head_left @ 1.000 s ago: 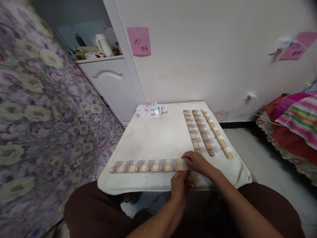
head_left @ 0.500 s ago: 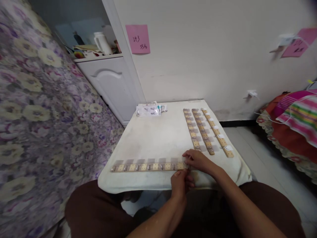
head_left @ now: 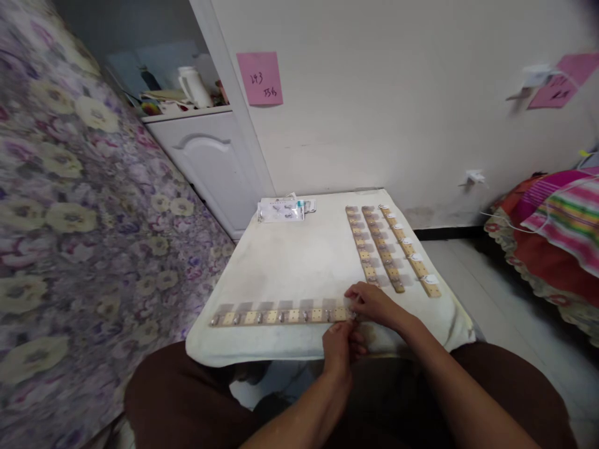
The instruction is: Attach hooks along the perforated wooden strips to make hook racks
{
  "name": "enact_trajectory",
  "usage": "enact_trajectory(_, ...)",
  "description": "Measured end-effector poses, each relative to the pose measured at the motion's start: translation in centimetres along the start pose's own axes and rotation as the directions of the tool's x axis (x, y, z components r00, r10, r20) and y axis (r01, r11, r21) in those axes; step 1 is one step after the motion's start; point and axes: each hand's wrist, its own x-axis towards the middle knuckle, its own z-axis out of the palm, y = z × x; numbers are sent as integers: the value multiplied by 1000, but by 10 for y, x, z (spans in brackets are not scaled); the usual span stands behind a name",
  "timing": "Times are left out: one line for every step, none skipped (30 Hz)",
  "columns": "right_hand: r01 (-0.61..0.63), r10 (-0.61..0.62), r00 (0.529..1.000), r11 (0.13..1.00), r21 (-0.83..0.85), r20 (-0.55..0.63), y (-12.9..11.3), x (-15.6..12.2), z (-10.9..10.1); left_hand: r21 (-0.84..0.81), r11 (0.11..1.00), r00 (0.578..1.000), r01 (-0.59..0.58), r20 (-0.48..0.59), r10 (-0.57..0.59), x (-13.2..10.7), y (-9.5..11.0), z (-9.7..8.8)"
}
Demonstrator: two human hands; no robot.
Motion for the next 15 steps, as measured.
enact_trajectory(-7, 7, 1000, 1000, 2, 1, 1, 0, 1, 4, 1000, 1000, 2, -2, -2, 0, 0, 0)
enact_trajectory(-11, 11, 1000, 1000, 5, 3, 1, 1, 1, 7, 1000, 1000, 5, -4, -5, -1, 0, 0)
enact_trajectory(-11, 11, 1000, 1000, 8, 5, 2, 1, 1, 10, 1000, 1000, 5, -5, -5, -1, 0, 0)
enact_trajectory(-10, 9, 1000, 1000, 11, 6, 2, 2, 1, 15, 1000, 1000, 2, -6, -2, -1, 0, 0)
enact_trajectory(-11, 11, 1000, 1000, 14, 6, 2, 2, 1, 19, 1000, 1000, -5, -6, 5, -1, 0, 0)
enact_trajectory(-14, 14, 1000, 1000, 15, 7, 2, 2, 1, 23, 1000, 1000, -11, -4, 11, 0, 0, 0)
enact_trajectory(-20, 20, 1000, 1000, 16, 9, 2, 3, 1, 28, 999, 1000, -17, -1, 17, 0, 0, 0)
enact_trajectory(-27, 27, 1000, 999, 17, 11, 2, 3, 1, 32, 999, 1000, -19, 1, 19, 0, 0, 0)
enact_trajectory(-33, 33, 999, 999, 16, 14, 1, 3, 0, 37, 999, 1000, -17, 2, 17, 0, 0, -1)
enact_trajectory(-37, 37, 999, 999, 12, 13, 1, 4, 0, 41, 999, 1000, -11, 3, 11, 0, 0, -1)
enact_trajectory(-38, 38, 999, 999, 5, 13, 1, 5, 0, 43, 999, 1000, -6, 5, 5, 0, 0, -1)
enact_trajectory(-39, 39, 999, 999, -2, 13, 1, 6, 0, 45, 999, 1000, -3, 7, 2, 0, 0, -1)
enact_trajectory(-41, 41, 999, 999, -11, 16, 1, 7, 0, 46, 999, 1000, -3, 9, 2, 0, 0, -1)
enact_trajectory(-46, 46, 999, 999, -19, 20, 1, 7, 0, 48, 999, 1000, -6, 11, 5, 1, 0, -2)
enact_trajectory(-52, 53, 998, 998, -24, 28, 1, 8, 0, 50, 999, 1000, -10, 12, 9, 1, -1, -2)
